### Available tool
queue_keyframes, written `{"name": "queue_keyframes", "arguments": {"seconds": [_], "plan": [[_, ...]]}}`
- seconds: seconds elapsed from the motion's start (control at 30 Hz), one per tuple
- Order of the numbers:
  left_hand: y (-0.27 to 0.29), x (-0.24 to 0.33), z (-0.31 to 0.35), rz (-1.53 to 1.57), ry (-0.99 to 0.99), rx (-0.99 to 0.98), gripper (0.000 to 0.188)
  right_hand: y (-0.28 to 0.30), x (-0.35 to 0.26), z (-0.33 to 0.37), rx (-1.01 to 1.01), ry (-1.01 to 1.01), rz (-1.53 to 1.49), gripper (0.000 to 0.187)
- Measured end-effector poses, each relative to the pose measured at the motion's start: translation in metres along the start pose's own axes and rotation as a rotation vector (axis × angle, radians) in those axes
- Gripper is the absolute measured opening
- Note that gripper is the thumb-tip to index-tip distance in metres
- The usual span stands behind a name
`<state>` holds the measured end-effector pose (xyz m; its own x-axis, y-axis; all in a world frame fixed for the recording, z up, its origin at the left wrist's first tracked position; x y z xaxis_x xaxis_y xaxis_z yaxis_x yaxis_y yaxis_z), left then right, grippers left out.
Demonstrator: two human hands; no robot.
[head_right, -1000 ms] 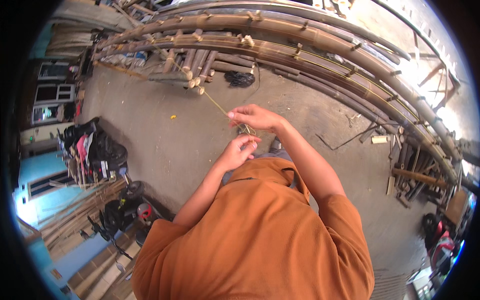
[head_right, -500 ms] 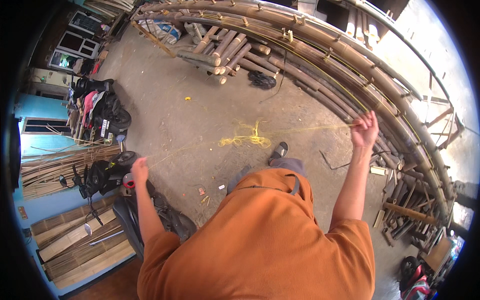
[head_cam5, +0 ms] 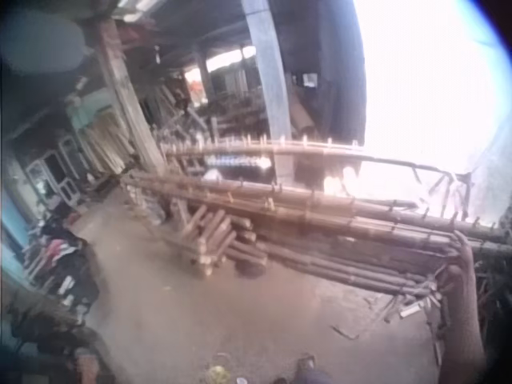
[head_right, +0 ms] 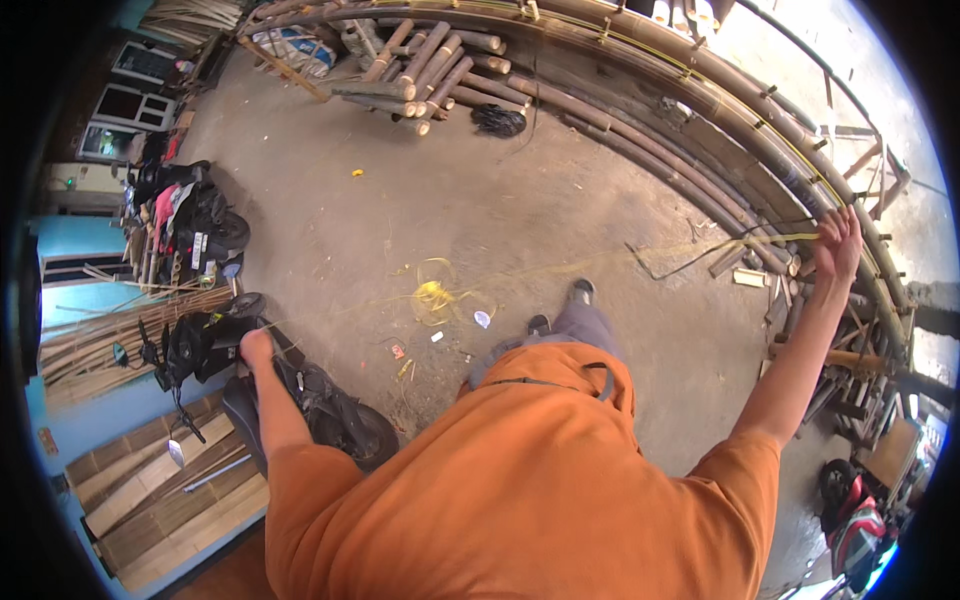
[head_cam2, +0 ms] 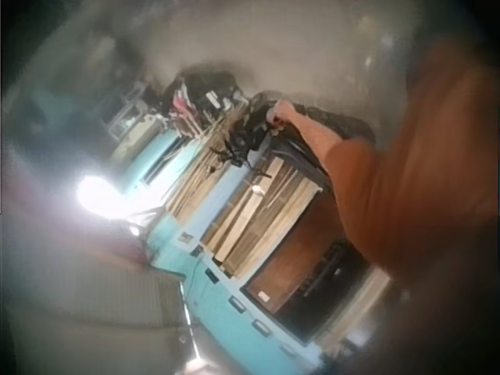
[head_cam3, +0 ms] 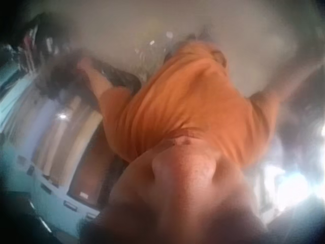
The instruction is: The person walks through a cluttered workshop, retrieves a yellow string, and repeatedly measures the length of a bamboo structure by stretching the string along its frame. The person adjusts the string multiple times to align it with the bamboo poles.
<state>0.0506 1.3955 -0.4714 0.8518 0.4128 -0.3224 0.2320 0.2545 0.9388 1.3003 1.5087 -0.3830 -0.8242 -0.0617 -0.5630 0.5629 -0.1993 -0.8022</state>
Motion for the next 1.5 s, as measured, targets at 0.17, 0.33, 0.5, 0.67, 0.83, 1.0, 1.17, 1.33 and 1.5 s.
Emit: {"name": "queue_keyframes", "arguments": {"seconds": [0.17,0.33,0.5,0.67,0.83,1.0,1.17,1.33,1.5], "plan": [[-0.039,0.156,0.036,0.405,-0.33,-0.016,0.049,-0.082,0.078,0.094,0.214,-0.109,0.528,0.02],[0.126,0.49,0.204,0.883,-0.937,0.28,0.051,-0.052,0.172,0.204,0.114,-0.692,1.117,0.026],[0.274,0.68,0.469,0.874,-1.64,0.519,0.066,-0.009,0.194,0.278,-0.042,-0.691,1.123,0.028],[0.254,0.802,0.631,1.009,-1.915,-0.03,0.034,0.101,0.076,0.371,0.211,-0.286,0.661,0.026],[0.271,0.88,0.685,1.295,-1.626,-0.005,0.018,0.212,-0.045,0.488,0.298,0.082,0.18,0.022],[0.31,0.93,0.696,1.314,-1.349,0.416,0.018,0.286,-0.116,0.589,0.456,0.362,-0.033,0.022],[0.368,0.953,0.771,0.995,-1.324,0.914,0.019,0.311,-0.142,0.61,0.437,0.403,-0.162,0.016],[0.355,1.004,0.903,1.526,-1.947,-0.124,0.013,0.28,-0.164,0.554,0.342,0.419,-0.305,0.014],[0.382,1.041,0.977,1.511,-2.062,-0.26,0.026,0.275,-0.192,0.505,0.402,0.383,-0.051,0.017]]}}
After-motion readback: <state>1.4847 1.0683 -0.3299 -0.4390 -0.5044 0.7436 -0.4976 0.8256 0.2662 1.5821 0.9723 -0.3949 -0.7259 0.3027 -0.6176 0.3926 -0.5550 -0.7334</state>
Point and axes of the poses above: each hand's wrist, its own z-axis away from the middle knuckle, its own y-axis out of the back of the hand, x = y × z, the point moved 7 cm from there along -z, towards the middle knuckle, and after that the axes turned 12 degrees about -y, right-handed, at the moved point
